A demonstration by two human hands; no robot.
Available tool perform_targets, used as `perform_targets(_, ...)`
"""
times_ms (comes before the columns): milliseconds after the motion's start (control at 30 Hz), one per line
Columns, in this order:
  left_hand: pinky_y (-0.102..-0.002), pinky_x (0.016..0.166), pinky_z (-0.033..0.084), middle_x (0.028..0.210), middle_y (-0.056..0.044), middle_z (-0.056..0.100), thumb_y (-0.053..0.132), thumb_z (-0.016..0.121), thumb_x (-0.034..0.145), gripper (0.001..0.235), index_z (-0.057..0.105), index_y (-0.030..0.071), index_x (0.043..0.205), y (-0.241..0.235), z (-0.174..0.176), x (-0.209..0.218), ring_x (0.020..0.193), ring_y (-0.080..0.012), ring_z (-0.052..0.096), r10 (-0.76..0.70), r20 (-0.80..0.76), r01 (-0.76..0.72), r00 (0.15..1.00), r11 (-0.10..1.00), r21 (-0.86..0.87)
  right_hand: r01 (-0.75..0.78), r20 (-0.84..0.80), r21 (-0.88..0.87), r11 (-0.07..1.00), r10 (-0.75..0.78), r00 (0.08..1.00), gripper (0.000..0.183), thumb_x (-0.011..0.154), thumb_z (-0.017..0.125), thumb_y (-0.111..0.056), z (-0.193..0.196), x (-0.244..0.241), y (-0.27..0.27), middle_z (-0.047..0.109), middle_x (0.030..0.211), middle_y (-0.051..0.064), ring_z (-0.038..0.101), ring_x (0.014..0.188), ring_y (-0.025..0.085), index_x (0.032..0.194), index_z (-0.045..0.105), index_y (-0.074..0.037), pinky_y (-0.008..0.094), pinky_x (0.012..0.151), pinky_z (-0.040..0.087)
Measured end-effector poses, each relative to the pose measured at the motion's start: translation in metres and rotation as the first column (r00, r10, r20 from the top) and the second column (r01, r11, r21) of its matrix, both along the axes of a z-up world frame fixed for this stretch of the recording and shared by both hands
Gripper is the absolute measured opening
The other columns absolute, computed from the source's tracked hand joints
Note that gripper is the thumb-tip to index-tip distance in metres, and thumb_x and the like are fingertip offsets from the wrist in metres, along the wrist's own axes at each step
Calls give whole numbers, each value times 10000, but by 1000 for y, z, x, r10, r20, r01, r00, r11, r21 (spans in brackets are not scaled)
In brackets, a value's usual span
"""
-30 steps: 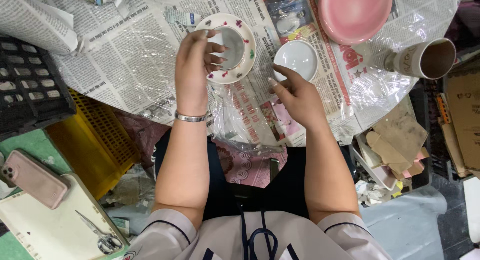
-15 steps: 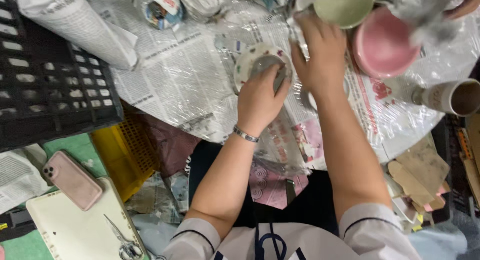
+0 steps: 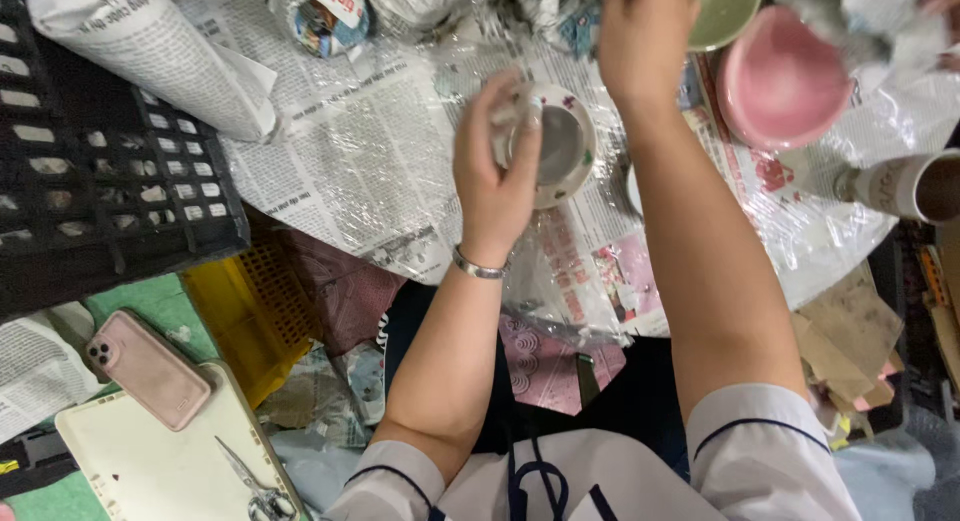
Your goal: The person wraps small ceramic dishes and bowls in newspaper. They pick up each item, fold newspaper around it, and place the wrapped item aside. The process is repeated for multiple items.
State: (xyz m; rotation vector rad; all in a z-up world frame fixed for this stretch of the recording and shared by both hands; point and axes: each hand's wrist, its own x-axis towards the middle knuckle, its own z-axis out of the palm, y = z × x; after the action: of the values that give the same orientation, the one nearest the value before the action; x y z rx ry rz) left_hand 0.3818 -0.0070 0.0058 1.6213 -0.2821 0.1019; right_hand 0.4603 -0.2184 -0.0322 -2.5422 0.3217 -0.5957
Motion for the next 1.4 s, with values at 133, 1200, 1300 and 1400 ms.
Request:
perform_targets(133, -424, 1287, 339, 1652, -80, 301, 376, 648, 1091, 684, 263, 159, 1613, -10, -3, -6, 1539, -207, 286, -265, 83, 278, 961, 909, -312, -259, 234, 655, 710, 135, 963, 437, 1075, 542, 83, 38, -120, 4, 528, 1502, 163, 513, 1422, 210, 1496, 454, 3, 334, 1243, 378)
perform_targets(1200, -283, 1117, 442, 1409, -82, 609, 417, 482, 1199, 482, 461, 51, 1512, -51, -54, -73, 1265, -139, 553, -296, -313, 174, 903, 915, -363, -238, 105, 414, 879, 213, 971, 221, 1075, 727, -176, 44, -222, 11, 469, 1481, 170, 526, 1365, 324, 1070, 607, 9, 411, 1128, 441)
perform_targets(1300, -299, 1235, 390, 1500, -85, 539, 533, 320, 1197, 590, 414, 59, 1535, -48, -69, -70, 1395, -157, 508, -294, -319, 154, 901, 904, -400, -181, 207, 430, 885, 99, 973, 226, 1110, 665, -238, 44, -226, 14, 414, 1535, 136, 486, 1432, 283, 1071, 611, -22, 395, 1145, 420)
perform_targets(1400, -381, 1259, 380, 1519, -141, 508, 517, 336, 1212, 627, 368, 13, 1584, -50, -80, -67, 1399, -236, 478, -519, -369, -14, 771, 565, -825, -270, 321, 454, 849, 127, 938, 260, 1106, 593, -298, 45, -226, 14, 451, 1499, 169, 512, 1392, 282, 1031, 584, -49, 377, 1109, 436)
